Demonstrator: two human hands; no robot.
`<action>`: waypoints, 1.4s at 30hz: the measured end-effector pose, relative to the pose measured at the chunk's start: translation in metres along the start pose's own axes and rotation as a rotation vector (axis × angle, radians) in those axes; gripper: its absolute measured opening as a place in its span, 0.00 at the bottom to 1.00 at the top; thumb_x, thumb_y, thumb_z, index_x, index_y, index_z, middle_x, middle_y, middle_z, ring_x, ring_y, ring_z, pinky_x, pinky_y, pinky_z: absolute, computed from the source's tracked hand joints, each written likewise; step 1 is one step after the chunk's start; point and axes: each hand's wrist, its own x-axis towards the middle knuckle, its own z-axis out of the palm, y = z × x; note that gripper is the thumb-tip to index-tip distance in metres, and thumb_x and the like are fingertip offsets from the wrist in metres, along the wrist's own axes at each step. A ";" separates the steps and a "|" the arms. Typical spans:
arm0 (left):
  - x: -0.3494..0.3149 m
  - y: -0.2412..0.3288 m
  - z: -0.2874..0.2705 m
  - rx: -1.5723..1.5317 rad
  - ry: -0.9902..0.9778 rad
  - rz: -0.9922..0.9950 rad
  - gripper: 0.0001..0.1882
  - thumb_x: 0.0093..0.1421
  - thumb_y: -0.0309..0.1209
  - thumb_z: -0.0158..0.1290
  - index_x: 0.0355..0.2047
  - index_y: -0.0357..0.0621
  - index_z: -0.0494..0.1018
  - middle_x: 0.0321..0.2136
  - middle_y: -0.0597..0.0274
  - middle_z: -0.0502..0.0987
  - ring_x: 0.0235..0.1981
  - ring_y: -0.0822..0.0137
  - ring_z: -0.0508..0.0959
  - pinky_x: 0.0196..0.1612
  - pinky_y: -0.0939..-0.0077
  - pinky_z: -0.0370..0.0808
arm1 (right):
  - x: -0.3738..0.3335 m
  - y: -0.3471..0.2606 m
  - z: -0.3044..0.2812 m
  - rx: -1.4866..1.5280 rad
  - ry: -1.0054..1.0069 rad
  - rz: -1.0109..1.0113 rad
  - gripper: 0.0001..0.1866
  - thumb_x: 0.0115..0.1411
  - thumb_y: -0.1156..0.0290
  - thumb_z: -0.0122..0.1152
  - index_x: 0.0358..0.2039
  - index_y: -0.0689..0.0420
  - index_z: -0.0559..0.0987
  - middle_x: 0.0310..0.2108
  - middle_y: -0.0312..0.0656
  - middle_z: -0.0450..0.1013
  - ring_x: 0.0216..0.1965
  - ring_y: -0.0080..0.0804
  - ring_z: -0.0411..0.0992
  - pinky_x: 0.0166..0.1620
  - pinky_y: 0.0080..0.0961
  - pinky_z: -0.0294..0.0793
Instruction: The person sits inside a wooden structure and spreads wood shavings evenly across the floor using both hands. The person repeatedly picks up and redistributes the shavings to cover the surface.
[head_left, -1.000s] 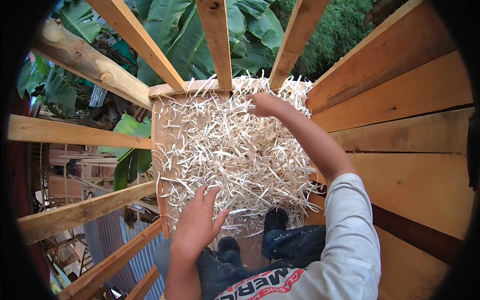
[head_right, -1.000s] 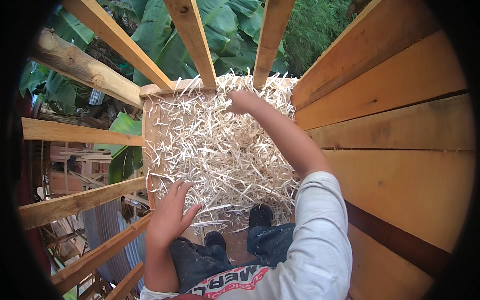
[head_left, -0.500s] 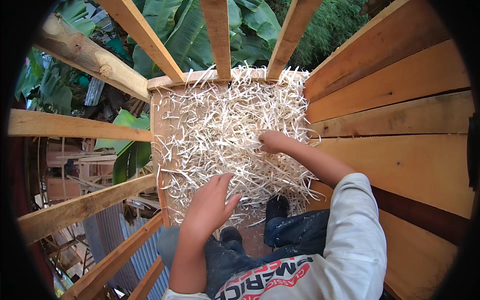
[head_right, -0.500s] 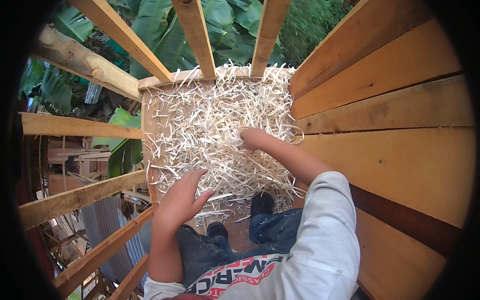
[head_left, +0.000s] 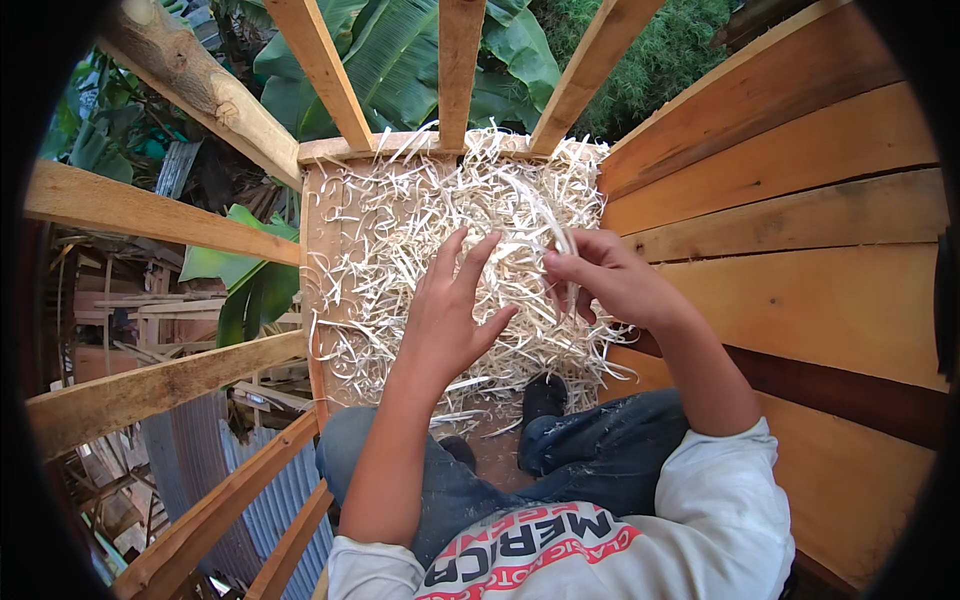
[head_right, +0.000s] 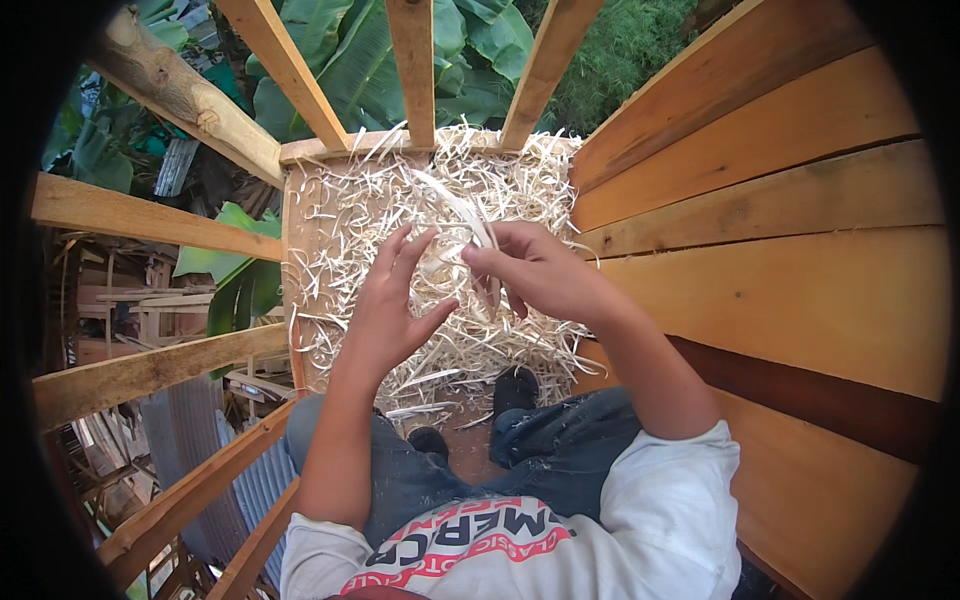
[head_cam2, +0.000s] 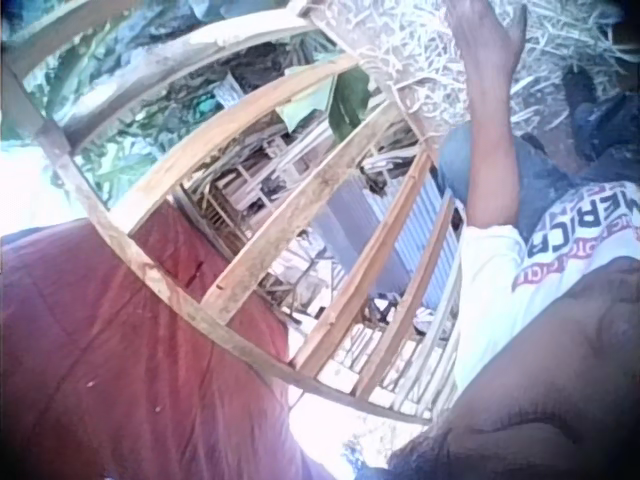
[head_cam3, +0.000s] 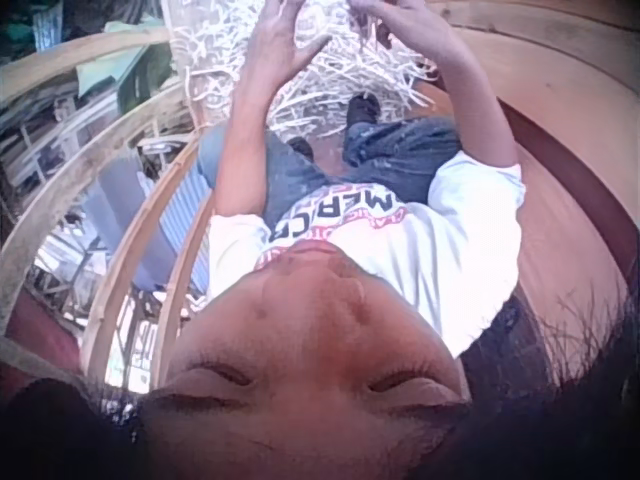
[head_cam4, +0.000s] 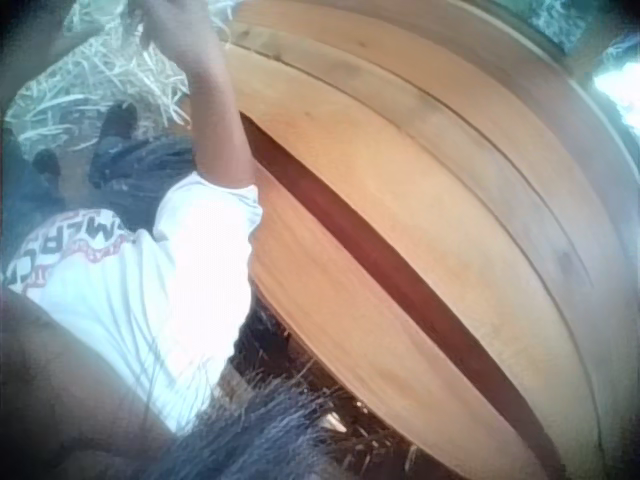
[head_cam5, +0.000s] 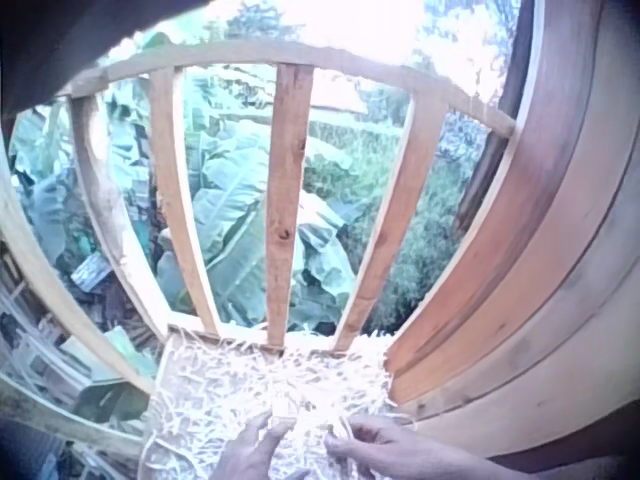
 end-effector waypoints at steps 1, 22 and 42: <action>0.001 -0.003 0.006 0.091 -0.002 0.020 0.35 0.53 0.39 0.63 0.60 0.49 0.62 0.58 0.39 0.63 0.57 0.40 0.67 0.57 0.55 0.68 | -0.012 -0.005 0.004 0.068 0.067 -0.032 0.17 0.67 0.56 0.51 0.33 0.59 0.73 0.23 0.34 0.71 0.22 0.17 0.70 0.19 0.15 0.68; -0.001 -0.043 0.019 0.193 -0.485 -0.241 0.29 0.59 0.43 0.55 0.58 0.43 0.64 0.51 0.45 0.71 0.51 0.48 0.73 0.54 0.59 0.70 | -0.012 0.065 -0.066 -0.614 0.668 -0.089 0.17 0.61 0.57 0.60 0.35 0.61 0.78 0.23 0.47 0.73 0.25 0.34 0.71 0.31 0.33 0.68; 0.005 -0.070 0.011 0.157 -0.501 -0.329 0.29 0.59 0.40 0.58 0.58 0.44 0.65 0.52 0.41 0.71 0.51 0.48 0.74 0.51 0.60 0.73 | 0.030 0.190 -0.051 -1.046 0.111 0.488 0.36 0.48 0.59 0.69 0.56 0.56 0.68 0.54 0.49 0.67 0.53 0.45 0.71 0.48 0.43 0.78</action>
